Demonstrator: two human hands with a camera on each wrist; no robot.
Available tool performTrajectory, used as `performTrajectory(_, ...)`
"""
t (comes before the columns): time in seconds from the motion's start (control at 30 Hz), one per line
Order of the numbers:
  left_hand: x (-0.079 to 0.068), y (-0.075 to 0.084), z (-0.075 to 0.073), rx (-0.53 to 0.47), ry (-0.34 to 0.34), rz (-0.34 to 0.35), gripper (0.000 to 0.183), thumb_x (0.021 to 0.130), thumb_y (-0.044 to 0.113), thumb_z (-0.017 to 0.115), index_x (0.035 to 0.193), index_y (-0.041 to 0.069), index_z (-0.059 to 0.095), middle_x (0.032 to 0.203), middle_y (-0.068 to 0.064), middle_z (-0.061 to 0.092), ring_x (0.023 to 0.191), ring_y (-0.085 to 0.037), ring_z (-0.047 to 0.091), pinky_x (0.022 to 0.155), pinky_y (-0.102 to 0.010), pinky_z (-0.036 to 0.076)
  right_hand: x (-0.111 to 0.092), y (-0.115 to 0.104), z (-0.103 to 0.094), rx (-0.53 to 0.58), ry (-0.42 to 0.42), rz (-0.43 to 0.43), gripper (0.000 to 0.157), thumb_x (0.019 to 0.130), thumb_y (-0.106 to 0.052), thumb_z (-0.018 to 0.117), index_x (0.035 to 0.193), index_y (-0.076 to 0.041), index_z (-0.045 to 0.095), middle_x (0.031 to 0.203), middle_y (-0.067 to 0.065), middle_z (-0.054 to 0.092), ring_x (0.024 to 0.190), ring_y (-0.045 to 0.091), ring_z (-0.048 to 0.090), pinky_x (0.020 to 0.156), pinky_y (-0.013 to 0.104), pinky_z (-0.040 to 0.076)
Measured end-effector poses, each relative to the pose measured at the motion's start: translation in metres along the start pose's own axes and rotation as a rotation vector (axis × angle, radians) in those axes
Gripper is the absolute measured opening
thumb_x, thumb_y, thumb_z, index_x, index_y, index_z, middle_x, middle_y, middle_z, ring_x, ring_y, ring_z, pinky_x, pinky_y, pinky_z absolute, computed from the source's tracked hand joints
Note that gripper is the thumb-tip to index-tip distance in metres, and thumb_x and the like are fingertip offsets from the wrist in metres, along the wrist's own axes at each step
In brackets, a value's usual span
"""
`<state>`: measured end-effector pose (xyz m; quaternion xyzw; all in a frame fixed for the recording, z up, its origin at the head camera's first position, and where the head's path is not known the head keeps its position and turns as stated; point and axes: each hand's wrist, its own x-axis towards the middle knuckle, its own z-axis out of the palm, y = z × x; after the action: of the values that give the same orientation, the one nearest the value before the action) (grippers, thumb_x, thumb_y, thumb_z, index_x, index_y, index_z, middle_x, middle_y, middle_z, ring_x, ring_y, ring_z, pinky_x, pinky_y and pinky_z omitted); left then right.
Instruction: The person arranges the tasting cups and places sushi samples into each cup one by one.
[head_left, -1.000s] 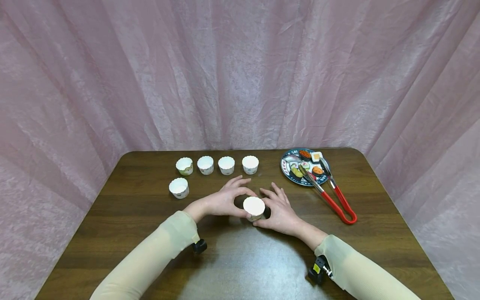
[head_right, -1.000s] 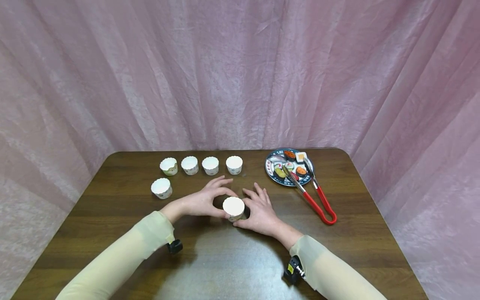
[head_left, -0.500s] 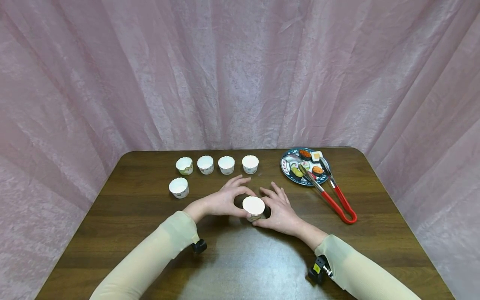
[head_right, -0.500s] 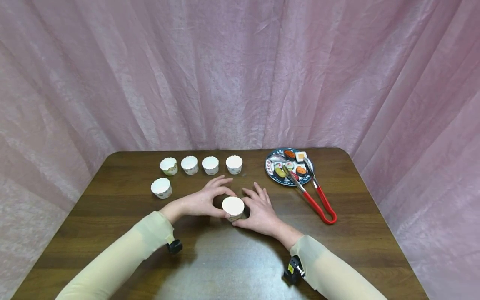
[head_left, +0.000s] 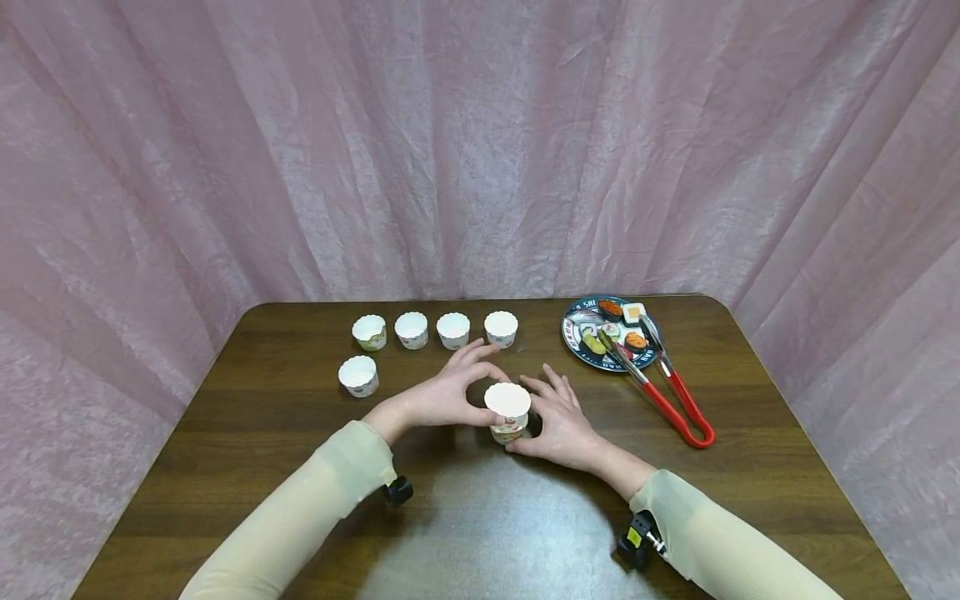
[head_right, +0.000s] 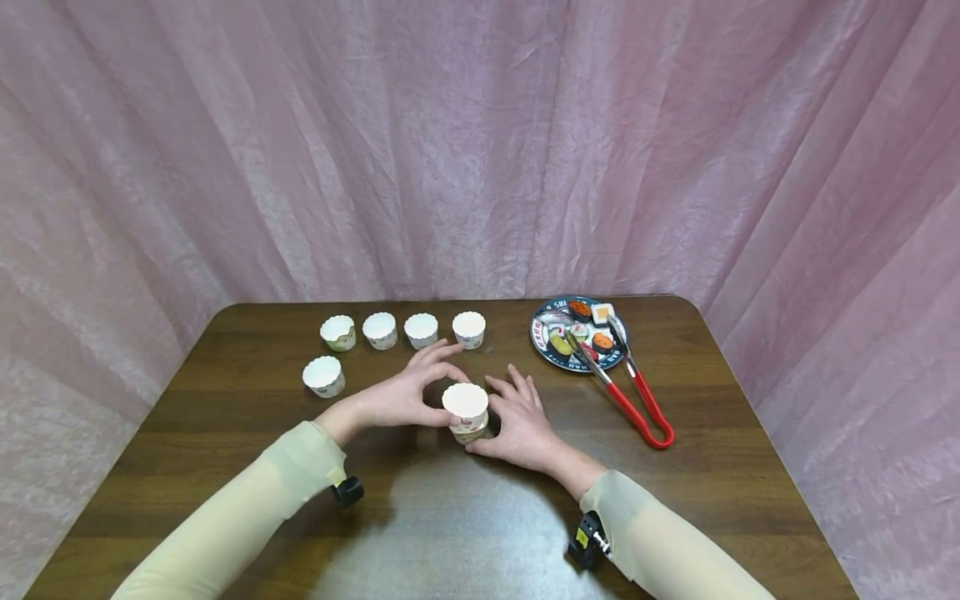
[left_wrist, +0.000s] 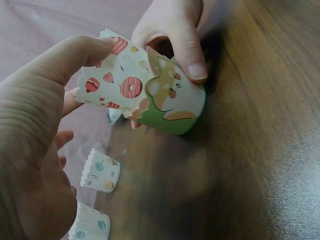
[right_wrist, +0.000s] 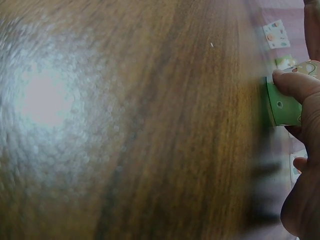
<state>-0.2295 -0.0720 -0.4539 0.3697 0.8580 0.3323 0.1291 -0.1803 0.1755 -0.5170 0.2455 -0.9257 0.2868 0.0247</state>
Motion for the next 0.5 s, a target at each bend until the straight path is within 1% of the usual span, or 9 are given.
performTrajectory(0.13, 0.0, 0.003, -0.004, -0.016, 0.033, 0.008, 0.045, 0.082, 0.046, 0.084, 0.121, 0.034, 0.063, 0.169, 0.001, 0.017, 0.155, -0.023, -0.007, 0.116, -0.07, 0.012, 0.0, 0.001, 0.001, -0.005, 0.001, -0.005, 0.084, 0.072, -0.051, 0.089, 0.143, -0.018, 0.061, 0.156, 0.011, 0.046, 0.152, 0.045, 0.014, 0.118, 0.067, 0.007)
performTrajectory(0.2, -0.001, 0.003, -0.005, -0.017, 0.048, 0.01, 0.045, 0.082, 0.046, 0.083, 0.121, 0.034, 0.064, 0.169, 0.001, 0.017, 0.155, -0.023, -0.008, 0.116, -0.069, 0.011, 0.0, 0.002, 0.001, -0.008, 0.002, -0.004, 0.083, 0.072, -0.051, 0.089, 0.143, -0.019, 0.061, 0.156, 0.011, 0.046, 0.152, 0.045, 0.014, 0.118, 0.068, 0.007)
performTrajectory(0.27, -0.001, 0.003, -0.006, -0.012, 0.066, 0.011, 0.045, 0.082, 0.047, 0.084, 0.121, 0.034, 0.064, 0.169, 0.002, 0.017, 0.156, -0.023, -0.007, 0.117, -0.068, 0.011, 0.001, 0.002, 0.002, -0.012, 0.002, -0.001, 0.078, 0.072, -0.051, 0.089, 0.138, -0.019, 0.064, 0.156, 0.011, 0.046, 0.152, 0.045, 0.014, 0.118, 0.068, 0.007)
performTrajectory(0.4, -0.005, 0.002, -0.01, -0.01, 0.103, 0.006, 0.045, 0.082, 0.049, 0.084, 0.12, 0.034, 0.064, 0.169, 0.006, 0.015, 0.156, -0.024, -0.007, 0.117, -0.068, 0.011, 0.001, 0.002, 0.003, -0.003, 0.002, 0.007, 0.064, 0.072, -0.052, 0.089, 0.124, -0.02, 0.071, 0.155, 0.009, 0.046, 0.153, 0.044, 0.013, 0.117, 0.069, 0.007)
performTrajectory(0.5, -0.01, 0.001, -0.016, -0.007, 0.141, 0.006, 0.046, 0.082, 0.05, 0.084, 0.119, 0.033, 0.064, 0.169, 0.008, 0.013, 0.156, -0.025, -0.007, 0.116, -0.07, 0.011, 0.001, 0.001, 0.002, 0.005, 0.001, 0.013, 0.059, 0.072, -0.053, 0.089, 0.117, -0.019, 0.072, 0.155, 0.009, 0.047, 0.153, 0.043, 0.013, 0.118, 0.069, 0.006)
